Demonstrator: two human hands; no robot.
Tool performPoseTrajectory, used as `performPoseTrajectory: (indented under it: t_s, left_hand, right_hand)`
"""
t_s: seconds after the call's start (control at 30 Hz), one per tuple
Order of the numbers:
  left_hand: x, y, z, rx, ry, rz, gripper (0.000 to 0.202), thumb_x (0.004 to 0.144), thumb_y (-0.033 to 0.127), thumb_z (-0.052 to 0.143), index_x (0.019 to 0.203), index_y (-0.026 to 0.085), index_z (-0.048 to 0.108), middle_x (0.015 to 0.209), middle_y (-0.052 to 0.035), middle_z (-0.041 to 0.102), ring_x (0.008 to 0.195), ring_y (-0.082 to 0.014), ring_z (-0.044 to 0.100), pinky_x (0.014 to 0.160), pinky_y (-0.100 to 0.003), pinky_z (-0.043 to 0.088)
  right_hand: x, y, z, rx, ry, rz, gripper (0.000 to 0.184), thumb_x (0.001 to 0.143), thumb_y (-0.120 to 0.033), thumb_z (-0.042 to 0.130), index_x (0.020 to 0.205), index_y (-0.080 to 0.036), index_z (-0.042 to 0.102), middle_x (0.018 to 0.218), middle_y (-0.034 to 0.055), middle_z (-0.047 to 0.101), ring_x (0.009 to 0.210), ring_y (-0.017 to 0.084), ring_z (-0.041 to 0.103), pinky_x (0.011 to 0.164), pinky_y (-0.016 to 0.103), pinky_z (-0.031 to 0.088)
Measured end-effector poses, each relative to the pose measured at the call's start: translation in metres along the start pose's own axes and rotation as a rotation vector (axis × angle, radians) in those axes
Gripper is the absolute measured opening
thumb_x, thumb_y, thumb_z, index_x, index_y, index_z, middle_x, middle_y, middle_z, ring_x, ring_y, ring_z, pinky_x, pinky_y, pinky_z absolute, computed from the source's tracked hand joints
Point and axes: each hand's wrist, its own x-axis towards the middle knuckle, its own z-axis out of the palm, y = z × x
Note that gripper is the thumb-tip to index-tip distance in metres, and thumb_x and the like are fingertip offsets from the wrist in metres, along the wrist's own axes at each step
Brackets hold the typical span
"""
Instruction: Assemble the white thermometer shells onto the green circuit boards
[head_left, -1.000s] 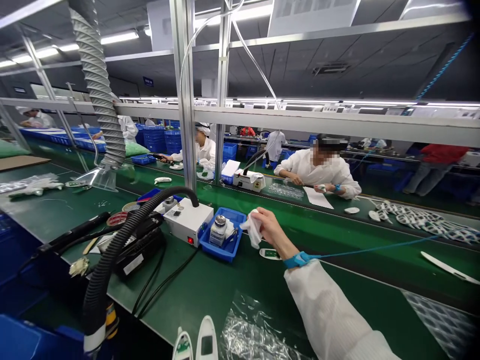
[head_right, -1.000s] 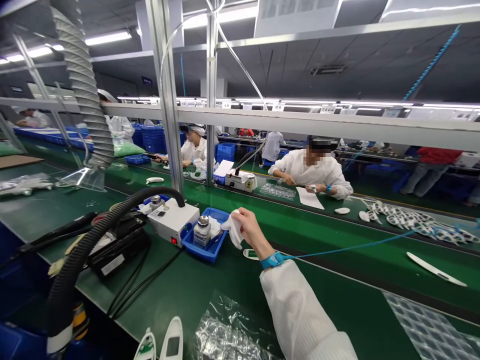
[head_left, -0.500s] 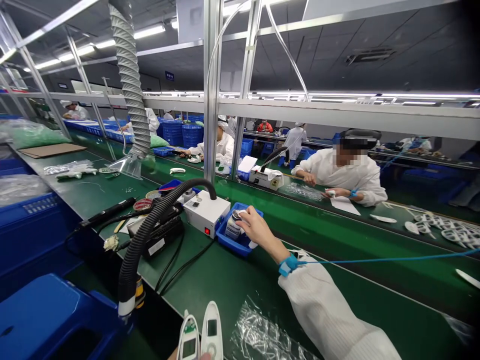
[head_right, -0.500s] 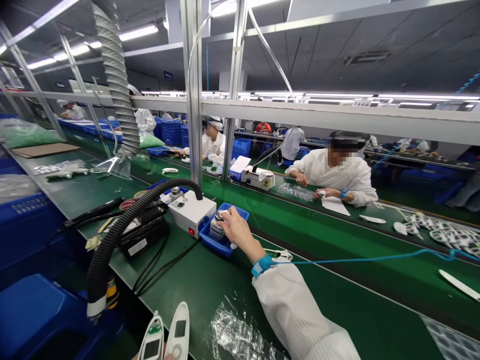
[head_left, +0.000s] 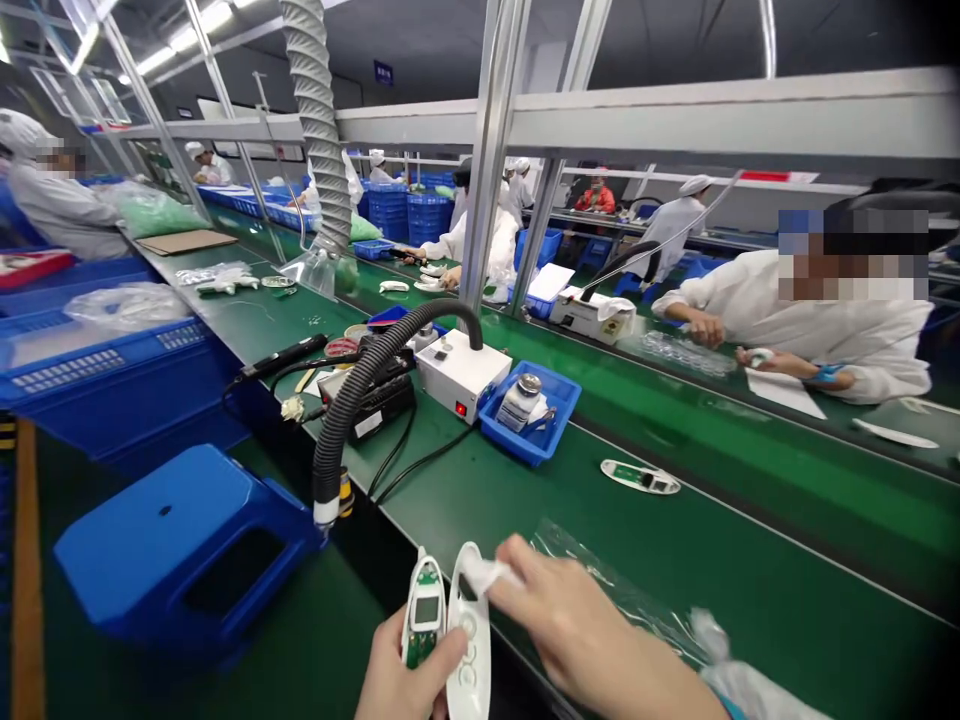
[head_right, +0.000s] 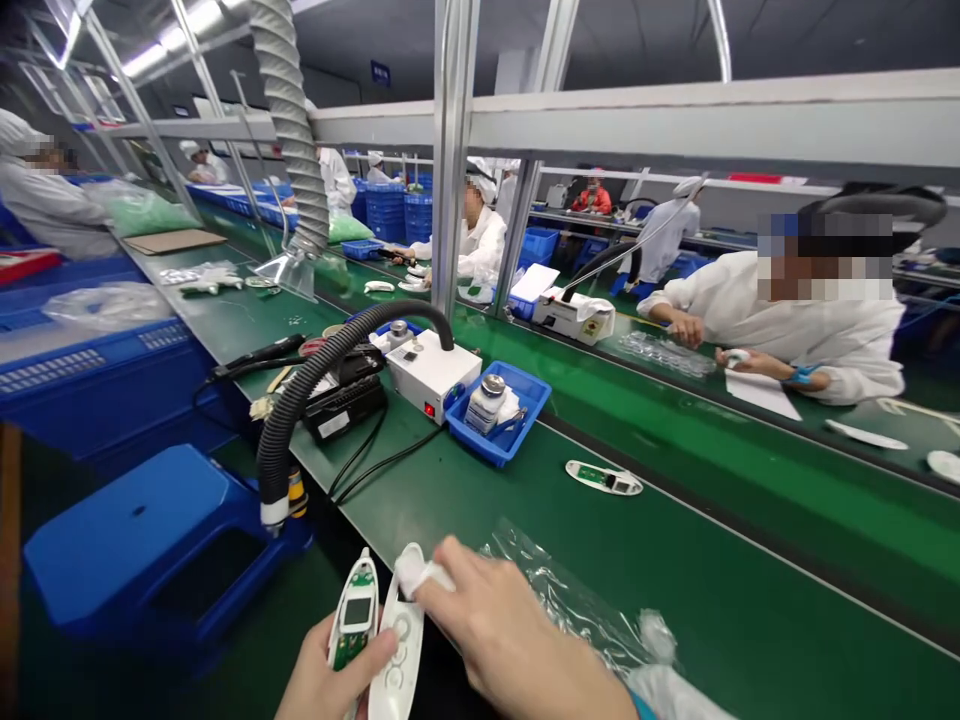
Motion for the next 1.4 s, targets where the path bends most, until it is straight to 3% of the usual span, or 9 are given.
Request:
performPoseTrajectory:
  t_s: [0.13,0.27,0.5,0.77,1.0,1.1,1.17,1.3,1.4]
  left_hand:
    - [-0.005,0.002,0.002,0.023,-0.054,0.11,0.045,0.057,0.054,0.078,0.064,0.015,0.058,0.042,0.0076,0.043,0.038,-0.0064,0.034,0.04,-0.02,0.026]
    - [-0.009,0.002,0.005,0.047,-0.024,0.17,0.043,0.06,0.053,0.077,0.061,0.015,0.056,0.04,0.0074,0.042,0.036,-0.0065,0.033,0.038,-0.02,0.025]
    - [-0.009,-0.011,0.009,0.064,0.017,0.192,0.035,0.063,0.043,0.076,0.058,0.017,0.054,0.042,0.0083,0.04,0.039,-0.0064,0.031,0.037,-0.02,0.025]
    - [-0.003,-0.022,-0.008,0.161,-0.036,0.165,0.032,0.066,0.042,0.074,0.059,0.018,0.054,0.04,0.008,0.041,0.036,-0.0076,0.035,0.037,-0.02,0.027]
    - [-0.015,-0.022,-0.013,0.12,-0.003,0.125,0.029,0.064,0.039,0.075,0.06,0.017,0.057,0.04,0.0081,0.042,0.036,-0.0072,0.034,0.037,-0.021,0.029]
    - [-0.016,-0.027,-0.018,0.138,-0.003,0.076,0.029,0.062,0.041,0.075,0.061,0.017,0.058,0.037,0.0085,0.04,0.034,-0.0081,0.035,0.036,-0.021,0.029]
    - [-0.017,-0.027,-0.019,0.126,0.018,0.062,0.029,0.062,0.041,0.075,0.062,0.017,0.058,0.036,0.0089,0.04,0.034,-0.008,0.034,0.036,-0.021,0.029]
    - [-0.023,-0.018,-0.017,0.073,0.034,0.05,0.027,0.061,0.037,0.076,0.063,0.016,0.06,0.04,0.0083,0.042,0.037,-0.007,0.035,0.038,-0.02,0.029]
    - [-0.025,-0.012,-0.015,0.049,-0.011,0.044,0.032,0.059,0.041,0.079,0.061,0.016,0.059,0.042,0.0076,0.044,0.037,-0.0067,0.035,0.037,-0.02,0.028]
  right_hand:
    - [-0.009,-0.021,0.02,-0.073,-0.042,0.005,0.026,0.085,-0.003,0.046,0.098,-0.025,0.052,0.092,0.0037,0.054,0.071,0.019,0.05,0.056,0.029,0.036]
    - [-0.006,-0.023,0.029,-0.225,0.05,-0.017,0.011,0.084,-0.014,0.058,0.09,-0.021,0.053,0.086,0.0046,0.057,0.068,0.02,0.05,0.053,0.031,0.036]
    - [-0.01,-0.03,0.04,-0.416,0.154,-0.055,0.009,0.078,-0.011,0.059,0.085,-0.017,0.06,0.085,0.0088,0.06,0.071,0.023,0.052,0.053,0.035,0.038]
    - [-0.023,-0.036,0.036,-0.355,0.167,-0.059,0.014,0.084,-0.014,0.047,0.085,-0.02,0.06,0.088,0.0094,0.064,0.07,0.023,0.054,0.052,0.034,0.039]
    - [-0.019,-0.038,0.042,-0.28,0.209,-0.013,0.026,0.088,-0.009,0.039,0.102,-0.018,0.058,0.093,0.0104,0.063,0.078,0.024,0.057,0.06,0.034,0.045]
    - [-0.026,-0.031,0.045,-0.124,0.304,0.045,0.03,0.09,-0.009,0.032,0.103,-0.018,0.058,0.089,0.0118,0.062,0.067,0.022,0.056,0.052,0.032,0.044]
    - [-0.031,-0.027,0.054,0.093,0.344,0.205,0.032,0.092,-0.013,0.032,0.109,-0.021,0.058,0.098,0.0137,0.062,0.07,0.022,0.059,0.053,0.032,0.047]
    - [-0.031,-0.032,0.076,0.845,0.329,0.638,0.034,0.088,-0.042,0.052,0.116,-0.025,0.061,0.123,0.0134,0.059,0.106,0.029,0.06,0.08,0.039,0.053]
    - [-0.022,-0.044,0.078,1.51,0.183,0.756,0.046,0.081,-0.051,0.061,0.118,-0.023,0.062,0.114,0.0112,0.066,0.1,0.029,0.064,0.083,0.041,0.052]
